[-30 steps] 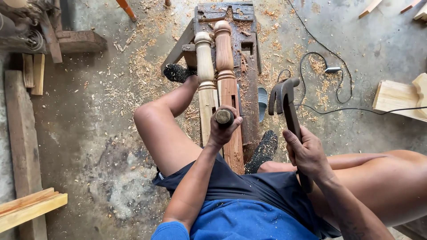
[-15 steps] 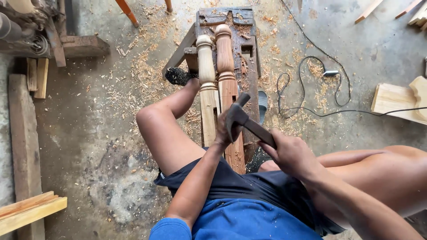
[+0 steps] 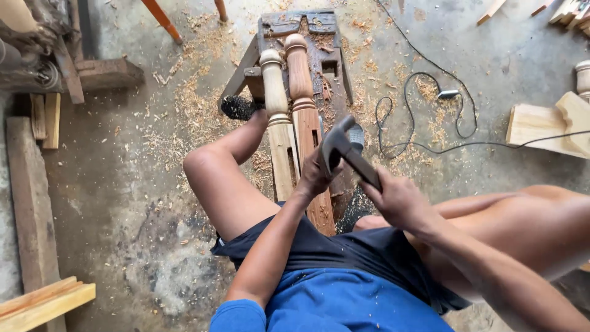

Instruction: Carving and shaping wooden furniture legs using a hammer and chisel at a woodworking station.

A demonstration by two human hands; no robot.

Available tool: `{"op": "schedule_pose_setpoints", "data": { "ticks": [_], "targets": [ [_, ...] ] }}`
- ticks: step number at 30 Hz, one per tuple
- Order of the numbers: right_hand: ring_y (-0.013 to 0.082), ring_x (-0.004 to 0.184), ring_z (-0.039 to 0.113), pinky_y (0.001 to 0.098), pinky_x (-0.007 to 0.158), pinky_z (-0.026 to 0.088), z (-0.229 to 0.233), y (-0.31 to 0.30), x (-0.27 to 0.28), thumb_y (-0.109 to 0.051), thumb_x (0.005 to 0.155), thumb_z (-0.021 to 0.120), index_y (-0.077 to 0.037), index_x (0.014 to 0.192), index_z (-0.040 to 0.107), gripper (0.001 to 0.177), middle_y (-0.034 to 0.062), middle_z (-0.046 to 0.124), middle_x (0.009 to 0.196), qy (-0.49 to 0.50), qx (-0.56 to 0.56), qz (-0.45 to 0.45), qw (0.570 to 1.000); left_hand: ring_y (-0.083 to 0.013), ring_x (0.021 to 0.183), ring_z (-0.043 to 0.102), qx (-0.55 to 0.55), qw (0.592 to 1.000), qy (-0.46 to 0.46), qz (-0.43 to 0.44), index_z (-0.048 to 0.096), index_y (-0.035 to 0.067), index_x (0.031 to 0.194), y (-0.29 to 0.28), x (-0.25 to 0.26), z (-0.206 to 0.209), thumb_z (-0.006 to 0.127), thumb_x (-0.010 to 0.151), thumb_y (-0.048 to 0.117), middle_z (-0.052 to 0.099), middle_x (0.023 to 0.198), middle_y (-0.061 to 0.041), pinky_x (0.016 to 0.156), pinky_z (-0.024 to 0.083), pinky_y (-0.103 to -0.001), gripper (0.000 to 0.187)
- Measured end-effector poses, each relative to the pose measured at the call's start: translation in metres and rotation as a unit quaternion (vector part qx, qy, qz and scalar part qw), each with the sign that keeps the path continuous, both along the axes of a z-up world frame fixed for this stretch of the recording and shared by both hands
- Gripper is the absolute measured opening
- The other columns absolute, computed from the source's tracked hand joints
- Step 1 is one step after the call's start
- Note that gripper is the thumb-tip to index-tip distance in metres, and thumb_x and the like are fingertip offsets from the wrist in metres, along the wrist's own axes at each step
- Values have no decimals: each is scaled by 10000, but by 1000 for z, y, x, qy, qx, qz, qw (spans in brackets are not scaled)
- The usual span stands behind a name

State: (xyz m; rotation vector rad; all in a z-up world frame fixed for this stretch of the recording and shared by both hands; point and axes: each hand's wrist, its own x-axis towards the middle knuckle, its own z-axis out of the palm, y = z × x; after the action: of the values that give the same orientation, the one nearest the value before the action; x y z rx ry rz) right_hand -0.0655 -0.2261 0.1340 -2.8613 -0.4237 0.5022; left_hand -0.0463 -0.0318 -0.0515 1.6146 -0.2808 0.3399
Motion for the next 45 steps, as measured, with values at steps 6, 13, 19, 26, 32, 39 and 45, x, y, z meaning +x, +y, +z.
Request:
{"op": "schedule_pose_setpoints", "data": {
  "ticks": [6,13,19,26,32,39,45],
  "targets": [
    [248,536,603,373,521,469,76,12,-11,-265,910,713,-78,1061,671,243,162,611,618,8,200,-139,970,-106,914,687,-198,955,202,-91,630,100,1184,-3,-1,-3,772,842,110,701,999,2,811,609,-293,370],
    [283,661,492,382,591,409,-41,-11,-19,-221,985,752,-55,936,511,297,176,485,756,-88,544,-4,835,-91,904,676,-82,983,152,-62,638,88,1134,9,1,-8,823,886,120,706,961,13,809,582,-271,311],
    [388,686,623,480,591,461,0,6,-6,-410,961,693,-39,930,595,385,201,652,718,35,118,-98,987,-119,915,725,-203,945,224,-127,620,95,1087,48,-14,1,843,824,141,733,970,-12,824,636,-294,349],
    [155,504,526,351,456,419,-6,-4,1,-386,1026,619,-25,923,608,376,77,548,579,55,293,-233,926,-132,749,656,-209,936,282,41,637,102,919,38,87,-27,854,877,205,672,830,-13,664,566,-295,244],
    [67,399,447,274,358,351,-1,-6,0,-348,1006,583,-76,924,570,285,-14,501,542,153,392,-342,840,-90,729,682,-39,980,193,-16,662,116,920,19,18,23,831,872,188,702,801,15,658,593,-266,189],
    [40,472,474,239,407,392,52,-3,1,-328,1004,620,-53,957,576,283,-38,517,605,109,439,-293,842,-78,789,669,-74,993,96,-5,660,76,993,17,15,24,824,894,105,694,853,1,710,570,-265,194],
    [94,688,596,274,600,458,72,-5,-25,-298,1107,560,-81,1020,565,233,13,589,770,-207,371,-67,903,-84,769,681,-28,988,144,-51,651,67,1023,11,27,25,820,867,130,699,821,-12,694,571,-252,239]
  ]
}}
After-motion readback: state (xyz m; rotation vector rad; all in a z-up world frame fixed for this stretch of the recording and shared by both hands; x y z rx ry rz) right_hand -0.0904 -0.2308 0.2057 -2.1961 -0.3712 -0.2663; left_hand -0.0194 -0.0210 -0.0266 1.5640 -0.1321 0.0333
